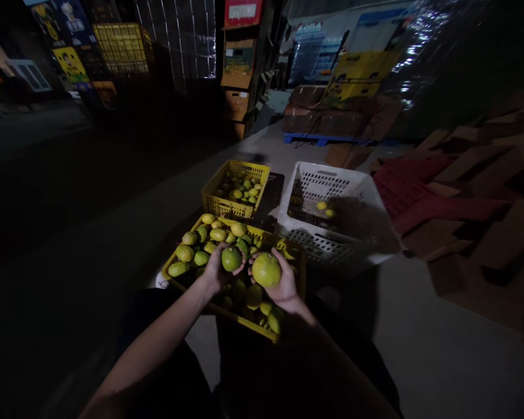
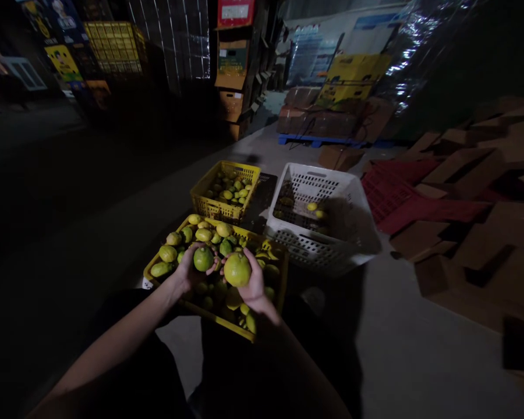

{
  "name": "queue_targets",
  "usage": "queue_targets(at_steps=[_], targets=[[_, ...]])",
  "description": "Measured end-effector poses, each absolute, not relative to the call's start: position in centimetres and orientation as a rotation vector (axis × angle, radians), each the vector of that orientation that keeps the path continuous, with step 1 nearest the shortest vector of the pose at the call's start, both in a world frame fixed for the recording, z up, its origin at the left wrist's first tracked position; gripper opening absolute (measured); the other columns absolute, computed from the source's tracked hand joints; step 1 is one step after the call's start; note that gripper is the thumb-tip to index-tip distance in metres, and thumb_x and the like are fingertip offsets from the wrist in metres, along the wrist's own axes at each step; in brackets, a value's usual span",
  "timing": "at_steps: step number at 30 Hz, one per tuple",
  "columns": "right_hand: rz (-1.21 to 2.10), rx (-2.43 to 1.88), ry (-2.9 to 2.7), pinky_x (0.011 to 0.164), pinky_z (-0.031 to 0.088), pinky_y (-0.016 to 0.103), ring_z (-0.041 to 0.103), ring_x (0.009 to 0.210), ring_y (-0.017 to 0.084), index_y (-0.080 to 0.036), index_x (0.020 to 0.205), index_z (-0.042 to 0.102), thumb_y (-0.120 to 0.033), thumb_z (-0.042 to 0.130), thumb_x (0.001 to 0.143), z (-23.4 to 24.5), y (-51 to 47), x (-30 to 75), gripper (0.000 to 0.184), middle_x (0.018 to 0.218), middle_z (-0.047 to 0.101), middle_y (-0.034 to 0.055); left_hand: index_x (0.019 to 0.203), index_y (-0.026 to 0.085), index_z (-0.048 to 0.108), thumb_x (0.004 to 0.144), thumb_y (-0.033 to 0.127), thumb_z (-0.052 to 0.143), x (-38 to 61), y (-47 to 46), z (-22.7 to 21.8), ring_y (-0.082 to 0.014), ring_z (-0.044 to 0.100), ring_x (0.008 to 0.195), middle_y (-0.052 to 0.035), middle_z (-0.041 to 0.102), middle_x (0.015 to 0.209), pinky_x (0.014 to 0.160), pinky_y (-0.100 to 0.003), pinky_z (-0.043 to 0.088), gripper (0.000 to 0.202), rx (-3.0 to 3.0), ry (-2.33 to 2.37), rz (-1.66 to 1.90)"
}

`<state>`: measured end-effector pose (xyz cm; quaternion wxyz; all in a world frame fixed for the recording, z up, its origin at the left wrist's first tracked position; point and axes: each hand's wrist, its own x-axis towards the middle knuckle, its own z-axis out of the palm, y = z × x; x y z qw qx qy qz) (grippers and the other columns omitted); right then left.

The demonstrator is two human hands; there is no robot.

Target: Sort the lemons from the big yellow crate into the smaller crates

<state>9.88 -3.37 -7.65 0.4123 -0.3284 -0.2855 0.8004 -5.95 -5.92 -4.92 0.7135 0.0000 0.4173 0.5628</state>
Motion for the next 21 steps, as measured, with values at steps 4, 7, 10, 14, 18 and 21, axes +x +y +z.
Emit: queue_targets(at_steps=[4,7,10,14,18,21], targets=[[1.558,-0.771,-1.126,0.070,0.052,0.028,0.066,0.078,0.020,-0.023,0.064,0.071,-0.034,0.074,0.074,-6.1,-4.5,10.2,0.015,0.073,0.072,0.0019,0.070,0.014,0.062,0.091,0.027,0.045,-5.7,-6.1,-4.5,-0.0145,0.060,0.053,-0.0057,0.063,0.060,0.051,-0.022,0.048,0.030,0.233,0.933,1.202],[1.506,-0.774,-1.165,0.077,0.051,0.028,0.065,0.078,0.018,-0.025,0.062,0.071,-0.023,0.073,0.074,-5.9,-4.7,10.3,0.012,0.071,0.072,-0.0007,0.075,0.014,0.065,0.094,0.035,0.046,-5.8,-6.2,-4.1,-0.0164,0.065,0.059,-0.0068,0.066,0.065,0.054,-0.022,0.049,0.035,0.304,0.944,1.165],[1.675,-0.776,-0.946,0.071,0.053,0.028,0.066,0.072,0.018,-0.025,0.068,0.071,-0.032,0.070,0.080,-6.7,-4.1,10.1,0.014,0.069,0.071,-0.0010,0.089,0.013,0.068,0.098,0.046,0.042,-6.2,-6.1,-4.0,-0.0172,0.068,0.064,-0.0075,0.068,0.073,0.058,-0.024,0.053,0.042,0.203,0.926,1.141],[2.092,-0.861,-0.521,0.054,0.054,0.031,0.068,0.059,0.021,-0.021,0.077,0.068,-0.052,0.061,0.087,-7.8,-3.1,9.6,0.033,0.062,0.070,0.0026,0.100,0.013,0.064,0.101,0.046,0.033,-6.6,-6.0,-3.9,-0.0150,0.067,0.062,-0.0060,0.066,0.073,0.055,-0.021,0.054,0.045,-0.022,0.939,1.115],[2.221,-0.942,-0.251,0.043,0.049,0.025,0.068,0.054,0.019,-0.018,0.084,0.065,-0.045,0.047,0.096,-7.4,-2.9,9.5,0.034,0.066,0.073,0.0056,0.108,0.010,0.059,0.100,0.039,0.040,-6.8,-5.8,-3.1,-0.0152,0.068,0.066,-0.0071,0.066,0.076,0.057,-0.020,0.057,0.035,-0.133,0.890,1.144],[2.163,-0.920,-0.203,0.042,0.048,0.022,0.069,0.055,0.019,-0.018,0.084,0.063,-0.036,0.050,0.095,-7.0,-2.7,9.8,0.026,0.065,0.073,0.0062,0.116,0.007,0.057,0.100,0.036,0.042,-6.8,-5.7,-3.4,-0.0148,0.069,0.066,-0.0100,0.068,0.081,0.058,-0.019,0.058,0.036,-0.095,0.865,1.163]])
